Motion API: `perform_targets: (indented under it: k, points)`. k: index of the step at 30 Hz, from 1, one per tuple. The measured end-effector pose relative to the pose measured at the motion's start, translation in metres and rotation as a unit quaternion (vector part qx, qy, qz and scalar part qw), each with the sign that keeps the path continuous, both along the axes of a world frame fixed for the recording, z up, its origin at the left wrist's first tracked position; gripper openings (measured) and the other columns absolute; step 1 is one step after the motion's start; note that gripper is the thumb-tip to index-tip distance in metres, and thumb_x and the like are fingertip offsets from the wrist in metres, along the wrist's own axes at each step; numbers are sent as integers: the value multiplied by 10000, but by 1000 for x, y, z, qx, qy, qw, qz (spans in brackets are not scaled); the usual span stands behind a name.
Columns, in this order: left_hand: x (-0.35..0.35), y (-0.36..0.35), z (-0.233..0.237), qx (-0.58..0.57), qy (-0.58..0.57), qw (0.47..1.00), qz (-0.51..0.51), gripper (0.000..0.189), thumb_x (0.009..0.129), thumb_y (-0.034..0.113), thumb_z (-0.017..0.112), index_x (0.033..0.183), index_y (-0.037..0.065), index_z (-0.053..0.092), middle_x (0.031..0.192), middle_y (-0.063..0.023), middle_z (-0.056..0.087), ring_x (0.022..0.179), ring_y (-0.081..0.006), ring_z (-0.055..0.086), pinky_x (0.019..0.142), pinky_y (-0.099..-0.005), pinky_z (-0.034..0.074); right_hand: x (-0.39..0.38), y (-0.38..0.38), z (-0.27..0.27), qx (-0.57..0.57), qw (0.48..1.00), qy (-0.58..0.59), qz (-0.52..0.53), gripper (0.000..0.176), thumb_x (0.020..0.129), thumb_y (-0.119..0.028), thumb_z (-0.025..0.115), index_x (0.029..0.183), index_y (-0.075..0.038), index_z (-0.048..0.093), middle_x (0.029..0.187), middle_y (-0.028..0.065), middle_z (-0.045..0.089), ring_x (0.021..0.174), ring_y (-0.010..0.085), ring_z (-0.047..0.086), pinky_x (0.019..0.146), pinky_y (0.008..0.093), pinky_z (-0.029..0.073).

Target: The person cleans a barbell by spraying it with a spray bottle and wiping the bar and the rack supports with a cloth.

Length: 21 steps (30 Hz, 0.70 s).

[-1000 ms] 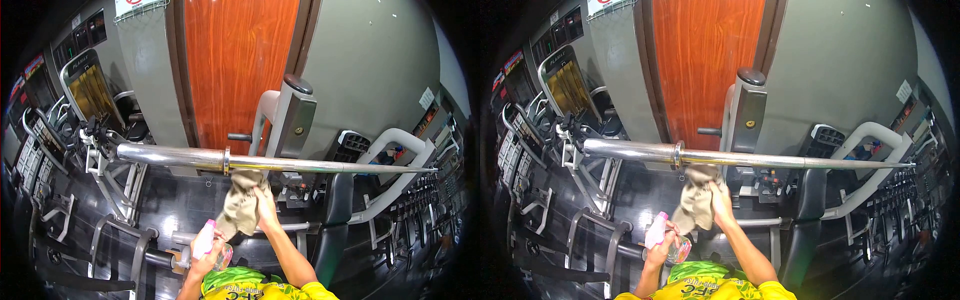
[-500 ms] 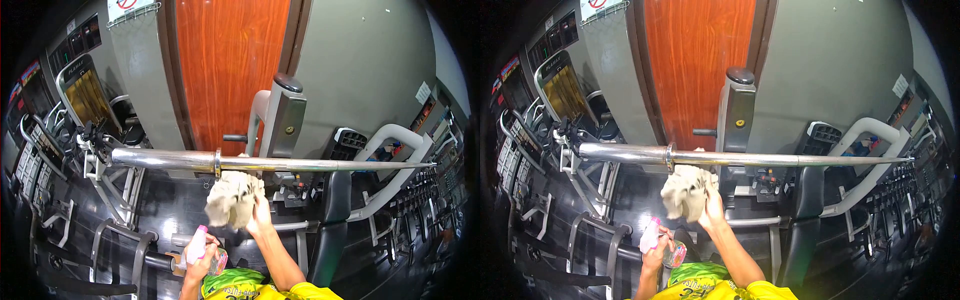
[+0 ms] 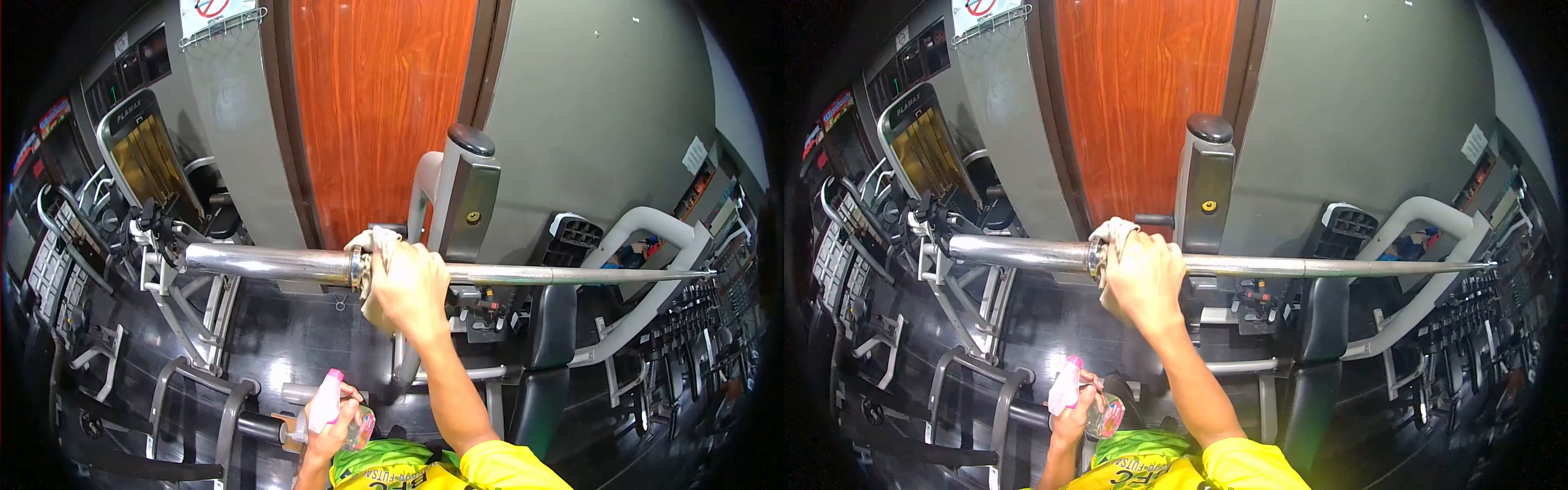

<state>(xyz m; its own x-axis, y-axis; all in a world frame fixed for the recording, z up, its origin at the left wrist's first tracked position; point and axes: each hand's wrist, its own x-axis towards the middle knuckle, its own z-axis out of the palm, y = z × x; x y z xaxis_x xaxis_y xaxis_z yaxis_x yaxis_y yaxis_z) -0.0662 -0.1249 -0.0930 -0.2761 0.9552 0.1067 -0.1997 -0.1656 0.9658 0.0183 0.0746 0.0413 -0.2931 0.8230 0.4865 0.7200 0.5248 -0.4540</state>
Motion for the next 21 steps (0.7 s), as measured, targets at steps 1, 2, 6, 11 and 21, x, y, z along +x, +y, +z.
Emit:
perform_targets:
  k: [1, 2, 6, 11, 21]
  points:
    - [1, -1, 2, -9, 3, 1000, 8, 200, 888, 79, 560, 1031, -8, 450, 877, -131, 538, 578, -165, 553, 576, -294, 478, 1, -2, 8, -129, 991, -24, -19, 277, 761, -230, 625, 935, -14, 609, 889, 101, 635, 903, 254, 581, 927, 449, 370]
    - [1, -2, 4, -16, 8, 1000, 14, 203, 888, 80, 561, 1031, -8, 449, 875, -131, 537, 578, -166, 554, 576, -293, 477, 0, 0, 0, -130, 991, -23, -19, 277, 761, -230, 625, 935, -14, 609, 889, 101, 635, 903, 254, 581, 927, 449, 370]
    - [1, -6, 2, -5, 10, 1000, -1, 204, 885, 77, 560, 1030, -11, 447, 874, -130, 537, 580, -165, 559, 575, -294, 478, 2, -1, -32, 105, 994, -15, 36, 135, 758, -145, 613, 821, -27, 600, 974, 115, 634, 1005, 266, 573, 978, 517, 320]
    - [6, -6, 0, -20, 7, 1000, -5, 201, 876, 77, 569, 1017, -15, 460, 868, -127, 538, 572, -164, 562, 578, -296, 483, 10, -29, -71, 192, 980, -15, 58, 268, 661, -22, 628, 926, 16, 618, 1268, 116, 533, 1299, 274, 374, 1082, 615, 113]
    - [7, -9, 5, 12, -24, 1000, 6, 186, 876, 65, 592, 982, -51, 493, 849, -125, 589, 591, -120, 573, 547, -239, 472, 40, -68, -60, -38, 941, 301, 151, 353, 805, 58, 522, 1158, 57, 543, 1117, 200, 608, 1043, 282, 599, 914, 318, 430]
